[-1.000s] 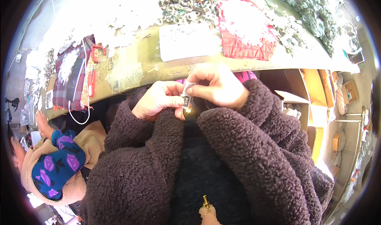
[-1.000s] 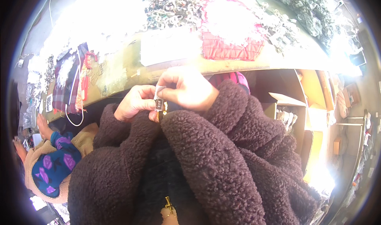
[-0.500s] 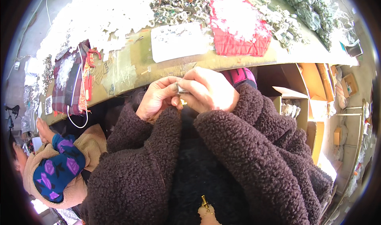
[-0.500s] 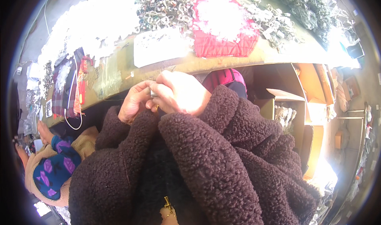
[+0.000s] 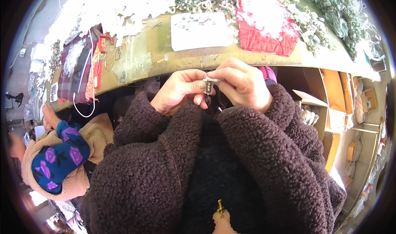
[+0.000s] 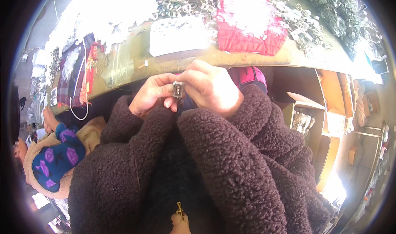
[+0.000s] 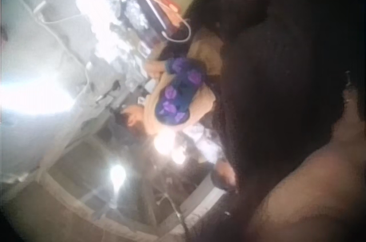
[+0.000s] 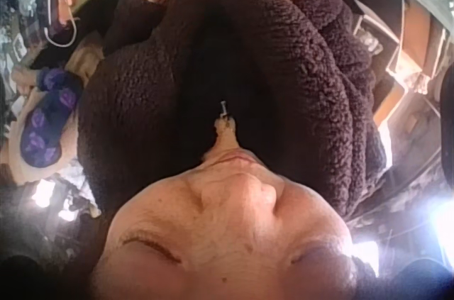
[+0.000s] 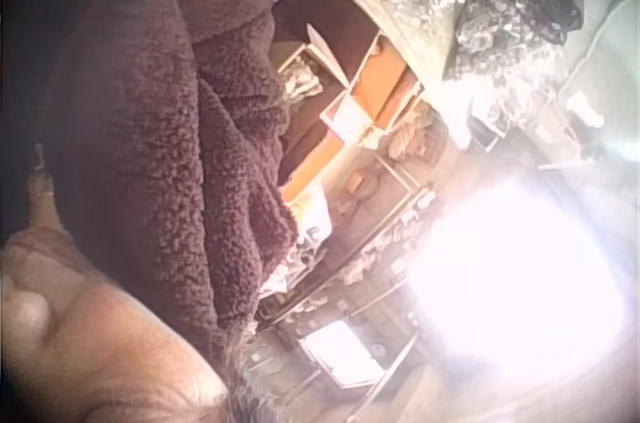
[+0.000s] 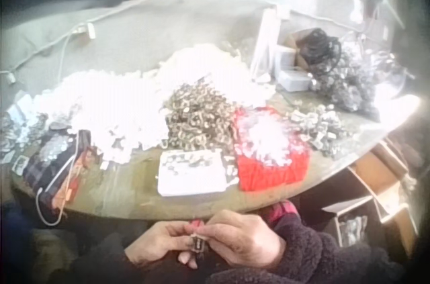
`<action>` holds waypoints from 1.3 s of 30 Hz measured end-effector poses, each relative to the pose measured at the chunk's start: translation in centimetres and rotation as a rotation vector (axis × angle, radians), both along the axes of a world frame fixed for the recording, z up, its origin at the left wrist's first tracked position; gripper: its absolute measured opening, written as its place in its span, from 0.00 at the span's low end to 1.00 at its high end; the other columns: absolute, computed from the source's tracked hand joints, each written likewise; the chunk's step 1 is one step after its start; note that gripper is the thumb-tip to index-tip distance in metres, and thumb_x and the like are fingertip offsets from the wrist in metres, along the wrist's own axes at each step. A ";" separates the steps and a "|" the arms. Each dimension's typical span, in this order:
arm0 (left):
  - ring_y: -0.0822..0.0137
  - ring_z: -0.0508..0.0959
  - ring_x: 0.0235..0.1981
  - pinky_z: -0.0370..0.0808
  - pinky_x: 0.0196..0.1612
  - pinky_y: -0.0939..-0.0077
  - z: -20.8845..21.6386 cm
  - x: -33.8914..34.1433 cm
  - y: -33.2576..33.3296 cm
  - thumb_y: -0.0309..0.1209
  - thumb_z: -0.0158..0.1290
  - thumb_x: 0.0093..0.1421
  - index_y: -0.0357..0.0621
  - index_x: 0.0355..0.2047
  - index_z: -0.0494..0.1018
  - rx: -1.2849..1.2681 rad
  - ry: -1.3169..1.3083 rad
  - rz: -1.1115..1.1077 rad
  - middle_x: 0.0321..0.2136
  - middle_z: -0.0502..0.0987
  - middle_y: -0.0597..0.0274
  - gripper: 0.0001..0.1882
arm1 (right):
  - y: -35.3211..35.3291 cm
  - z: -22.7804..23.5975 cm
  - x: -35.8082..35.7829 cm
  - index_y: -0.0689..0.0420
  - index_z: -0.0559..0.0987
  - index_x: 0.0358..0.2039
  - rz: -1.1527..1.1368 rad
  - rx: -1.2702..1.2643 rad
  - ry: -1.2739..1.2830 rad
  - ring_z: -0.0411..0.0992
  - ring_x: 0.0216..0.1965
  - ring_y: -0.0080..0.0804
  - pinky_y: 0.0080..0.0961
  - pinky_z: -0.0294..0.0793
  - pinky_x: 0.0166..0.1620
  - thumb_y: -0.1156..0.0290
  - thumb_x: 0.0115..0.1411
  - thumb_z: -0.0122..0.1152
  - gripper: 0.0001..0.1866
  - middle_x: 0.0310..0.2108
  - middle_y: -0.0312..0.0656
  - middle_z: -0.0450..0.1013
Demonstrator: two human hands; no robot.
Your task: The person repeatedly picks small metallic components from a white tray and assembles them by hand, then places the assembled units back into the tray. The process is repeated multiple times with consistent hand motions.
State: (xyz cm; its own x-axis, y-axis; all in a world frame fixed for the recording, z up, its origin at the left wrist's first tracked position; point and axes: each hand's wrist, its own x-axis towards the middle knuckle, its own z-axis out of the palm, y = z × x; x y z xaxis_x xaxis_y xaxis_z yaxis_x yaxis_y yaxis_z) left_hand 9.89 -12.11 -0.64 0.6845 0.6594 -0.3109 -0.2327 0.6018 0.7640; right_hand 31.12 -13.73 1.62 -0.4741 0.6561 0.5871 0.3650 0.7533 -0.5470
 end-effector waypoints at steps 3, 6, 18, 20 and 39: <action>0.74 0.73 0.20 0.75 0.29 0.79 -0.5 0.3 -0.1 0.33 0.54 0.63 0.36 0.44 0.72 0.003 -0.023 0.092 0.22 0.74 0.64 0.14 | -0.7 -0.3 -0.5 0.64 0.74 0.44 -0.005 0.026 -0.026 0.75 0.33 0.44 0.33 0.75 0.35 0.76 0.56 0.58 0.15 0.32 0.48 0.72; 0.74 0.72 0.20 0.74 0.30 0.79 -1.2 0.7 -0.1 0.33 0.51 0.65 0.38 0.43 0.73 -0.039 -0.016 0.185 0.18 0.70 0.68 0.11 | -1.5 -0.8 -1.5 0.63 0.73 0.44 -0.097 -0.304 0.011 0.75 0.35 0.46 0.33 0.74 0.40 0.66 0.65 0.51 0.14 0.33 0.51 0.72; 0.68 0.79 0.27 0.77 0.31 0.77 0.5 1.5 -1.5 0.27 0.51 0.64 0.33 0.55 0.66 0.405 0.198 0.261 0.35 0.78 0.55 0.20 | -0.5 -1.3 -1.3 0.64 0.73 0.46 -0.114 0.074 -0.067 0.73 0.31 0.48 0.37 0.75 0.34 0.72 0.61 0.55 0.14 0.34 0.50 0.71; 0.69 0.79 0.28 0.77 0.31 0.78 0.6 1.6 -1.8 0.24 0.51 0.64 0.30 0.54 0.66 0.435 0.202 0.289 0.35 0.78 0.55 0.19 | -1.1 -1.1 -1.6 0.62 0.73 0.45 -0.132 0.027 -0.038 0.73 0.31 0.48 0.37 0.75 0.34 0.70 0.62 0.54 0.13 0.32 0.50 0.71; 0.69 0.78 0.25 0.78 0.29 0.78 -2.5 0.8 -0.3 0.29 0.48 0.66 0.36 0.49 0.71 -0.190 -0.207 0.283 0.43 0.77 0.45 0.14 | 1.1 -2.5 3.9 0.58 0.77 0.37 -0.537 0.156 -0.166 0.73 0.30 0.42 0.34 0.75 0.33 0.80 0.51 0.58 0.11 0.30 0.45 0.69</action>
State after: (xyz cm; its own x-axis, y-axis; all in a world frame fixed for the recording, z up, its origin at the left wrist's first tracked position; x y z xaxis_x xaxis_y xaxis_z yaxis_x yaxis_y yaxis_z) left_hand 10.72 -12.40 -3.17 0.5449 0.7750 -0.3201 -0.5469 0.6179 0.5650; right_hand 35.02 -12.67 -0.88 -0.1928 0.7416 0.6426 0.7892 0.5064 -0.3476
